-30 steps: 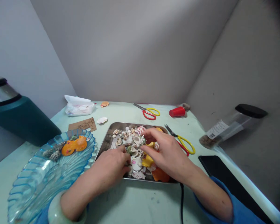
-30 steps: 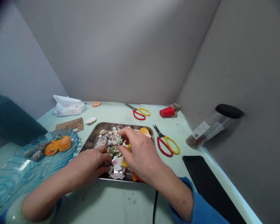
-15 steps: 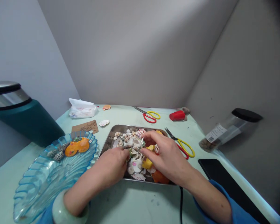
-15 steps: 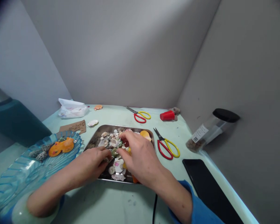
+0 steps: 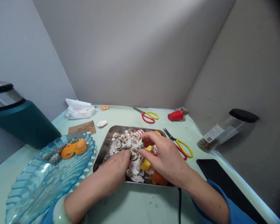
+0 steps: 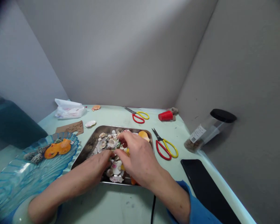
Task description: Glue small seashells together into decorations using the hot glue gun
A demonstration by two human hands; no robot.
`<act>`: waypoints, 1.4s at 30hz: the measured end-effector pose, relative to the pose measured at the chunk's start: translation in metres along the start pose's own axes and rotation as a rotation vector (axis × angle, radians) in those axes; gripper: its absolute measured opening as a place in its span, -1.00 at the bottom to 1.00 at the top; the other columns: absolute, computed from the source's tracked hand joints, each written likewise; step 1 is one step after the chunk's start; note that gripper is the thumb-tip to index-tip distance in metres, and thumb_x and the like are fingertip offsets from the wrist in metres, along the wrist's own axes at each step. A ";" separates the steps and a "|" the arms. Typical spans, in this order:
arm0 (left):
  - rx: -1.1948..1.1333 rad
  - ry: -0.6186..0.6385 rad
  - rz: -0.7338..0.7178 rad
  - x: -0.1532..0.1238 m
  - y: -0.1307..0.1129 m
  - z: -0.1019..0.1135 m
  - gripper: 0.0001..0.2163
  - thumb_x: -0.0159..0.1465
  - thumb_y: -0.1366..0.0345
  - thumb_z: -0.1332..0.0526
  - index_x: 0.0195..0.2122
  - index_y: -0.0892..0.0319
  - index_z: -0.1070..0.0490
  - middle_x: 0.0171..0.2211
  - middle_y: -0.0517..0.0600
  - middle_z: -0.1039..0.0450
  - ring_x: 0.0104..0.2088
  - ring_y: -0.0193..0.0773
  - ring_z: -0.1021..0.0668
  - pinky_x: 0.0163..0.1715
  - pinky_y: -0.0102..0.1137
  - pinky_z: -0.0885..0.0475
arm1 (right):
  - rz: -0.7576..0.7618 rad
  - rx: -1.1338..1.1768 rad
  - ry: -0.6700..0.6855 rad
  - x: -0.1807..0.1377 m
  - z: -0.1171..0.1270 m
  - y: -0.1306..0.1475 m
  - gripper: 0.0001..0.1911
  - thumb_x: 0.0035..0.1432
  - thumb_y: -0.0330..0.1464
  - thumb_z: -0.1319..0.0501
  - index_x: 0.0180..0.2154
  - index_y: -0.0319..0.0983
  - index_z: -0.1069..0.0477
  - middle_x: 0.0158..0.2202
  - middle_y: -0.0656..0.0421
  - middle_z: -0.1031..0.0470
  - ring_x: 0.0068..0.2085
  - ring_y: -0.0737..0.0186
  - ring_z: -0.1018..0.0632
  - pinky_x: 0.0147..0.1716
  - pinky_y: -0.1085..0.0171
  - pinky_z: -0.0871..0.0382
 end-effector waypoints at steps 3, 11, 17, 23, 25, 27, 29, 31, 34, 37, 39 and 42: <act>0.043 0.019 -0.025 -0.004 -0.007 0.001 -0.81 0.21 0.51 0.07 -0.18 0.18 -0.16 -0.16 0.14 -0.37 -0.15 -0.17 -0.46 -0.12 -0.25 -0.37 | 0.010 -0.006 -0.002 0.000 0.000 0.000 -0.77 0.09 -0.49 -0.26 -0.18 -0.22 -0.35 -0.26 0.20 -0.47 -0.23 0.26 -0.49 -0.22 0.26 -0.34; 0.117 0.021 0.007 -0.003 -0.019 -0.001 -0.81 0.32 0.39 0.16 -0.18 0.22 -0.20 -0.24 0.18 -0.45 -0.28 -0.08 -0.52 -0.27 -0.19 -0.42 | 0.008 -0.045 0.016 0.000 -0.004 -0.001 -0.80 0.09 -0.48 -0.24 -0.20 -0.20 -0.35 -0.28 0.19 -0.48 -0.25 0.21 -0.50 -0.26 0.22 -0.34; 0.119 -0.048 0.016 -0.009 -0.014 0.001 -0.84 0.32 0.37 0.13 -0.16 0.21 -0.19 -0.26 0.14 -0.44 -0.28 -0.07 -0.52 -0.25 -0.16 -0.41 | 0.002 -0.041 0.034 0.000 -0.006 -0.002 -0.80 0.09 -0.48 -0.23 -0.20 -0.19 -0.35 -0.27 0.18 -0.48 -0.25 0.20 -0.50 -0.26 0.21 -0.36; -0.461 -0.097 0.040 -0.007 -0.012 0.018 -0.70 0.26 0.38 -0.01 0.03 0.21 -0.11 -0.10 0.17 -0.41 -0.10 -0.13 -0.48 -0.12 -0.26 -0.39 | -0.023 0.105 -0.053 -0.003 -0.011 0.000 -0.75 0.15 -0.44 -0.20 -0.11 -0.15 -0.28 -0.24 0.18 -0.48 -0.26 0.21 -0.51 -0.25 0.20 -0.40; -0.714 -0.096 0.004 -0.004 -0.020 0.023 -0.71 0.24 0.37 -0.06 0.00 0.21 -0.18 -0.08 0.14 -0.40 -0.05 -0.14 -0.45 -0.09 -0.29 -0.38 | -0.004 0.142 -0.101 -0.009 -0.014 0.002 -0.71 0.16 -0.43 -0.19 -0.07 -0.12 -0.26 -0.22 0.17 -0.47 -0.22 0.19 -0.51 -0.23 0.18 -0.41; -1.001 -0.006 -0.095 -0.003 -0.036 0.023 -0.67 0.18 0.38 -0.14 -0.01 0.21 -0.23 -0.12 0.10 -0.42 -0.11 -0.17 -0.47 -0.18 -0.35 -0.40 | 0.047 0.149 -0.134 -0.017 -0.014 0.007 -0.67 0.15 -0.43 -0.21 -0.05 -0.08 -0.26 -0.19 0.16 -0.46 -0.20 0.16 -0.51 -0.22 0.16 -0.42; -1.231 0.084 -0.174 -0.003 -0.048 0.023 -0.61 0.10 0.40 -0.23 -0.02 0.22 -0.26 -0.21 0.05 -0.44 -0.23 -0.21 -0.50 -0.25 -0.37 -0.41 | 0.086 0.198 -0.149 -0.024 -0.013 0.011 -0.61 0.13 -0.44 -0.21 -0.02 -0.03 -0.25 -0.19 0.15 -0.45 -0.21 0.15 -0.53 -0.26 0.17 -0.45; -1.307 0.123 -0.248 -0.006 -0.056 0.029 -0.63 0.01 0.41 -0.28 -0.11 0.23 -0.32 -0.31 -0.01 -0.41 -0.29 -0.23 -0.49 -0.25 -0.35 -0.40 | 0.129 0.277 -0.111 -0.030 -0.012 0.017 -0.57 0.13 -0.47 -0.19 0.01 0.02 -0.23 -0.14 0.14 -0.44 -0.20 0.13 -0.55 -0.29 0.19 -0.49; -1.146 0.072 -0.401 -0.013 -0.064 0.045 -0.81 0.01 0.35 -0.25 -0.32 0.22 -0.36 -0.37 -0.04 -0.36 -0.26 -0.20 -0.47 -0.17 -0.31 -0.41 | 0.281 0.256 0.000 -0.035 -0.014 0.037 -0.53 0.08 -0.43 -0.20 0.02 0.04 -0.24 -0.16 0.11 -0.49 -0.23 0.04 -0.57 -0.23 0.10 -0.51; -0.999 -0.014 -0.456 -0.019 -0.066 0.056 -0.88 0.04 0.24 -0.17 -0.49 0.17 -0.29 -0.43 -0.03 -0.32 -0.24 -0.12 -0.47 -0.11 -0.27 -0.42 | 0.384 0.189 -0.033 -0.040 -0.006 0.042 -0.58 0.05 -0.33 -0.22 -0.03 0.07 -0.30 -0.25 0.10 -0.54 -0.27 -0.05 -0.57 -0.23 0.01 -0.52; -0.970 -0.019 -0.449 -0.021 -0.066 0.055 -0.84 0.04 0.18 -0.15 -0.53 0.16 -0.26 -0.46 -0.03 -0.31 -0.24 -0.10 -0.48 -0.11 -0.28 -0.42 | 0.383 0.098 -0.079 -0.043 0.000 0.032 -0.56 0.02 -0.27 -0.24 -0.01 0.10 -0.33 -0.25 0.08 -0.56 -0.24 -0.13 -0.56 -0.20 -0.07 -0.51; -0.927 0.052 -0.434 -0.022 -0.069 0.046 -0.76 -0.01 0.12 -0.22 -0.45 0.20 -0.33 -0.42 -0.03 -0.34 -0.24 -0.10 -0.50 -0.18 -0.34 -0.45 | 0.439 0.100 0.004 -0.052 -0.002 0.018 -0.58 -0.06 -0.20 -0.30 -0.08 0.17 -0.46 -0.35 0.10 -0.60 -0.35 -0.09 -0.59 -0.45 0.07 -0.56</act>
Point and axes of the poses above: each hand's wrist, its own x-axis towards the middle knuckle, its own z-axis out of the back of the hand, y = z × x, the point moved 9 cm from there along x, towards the middle knuckle
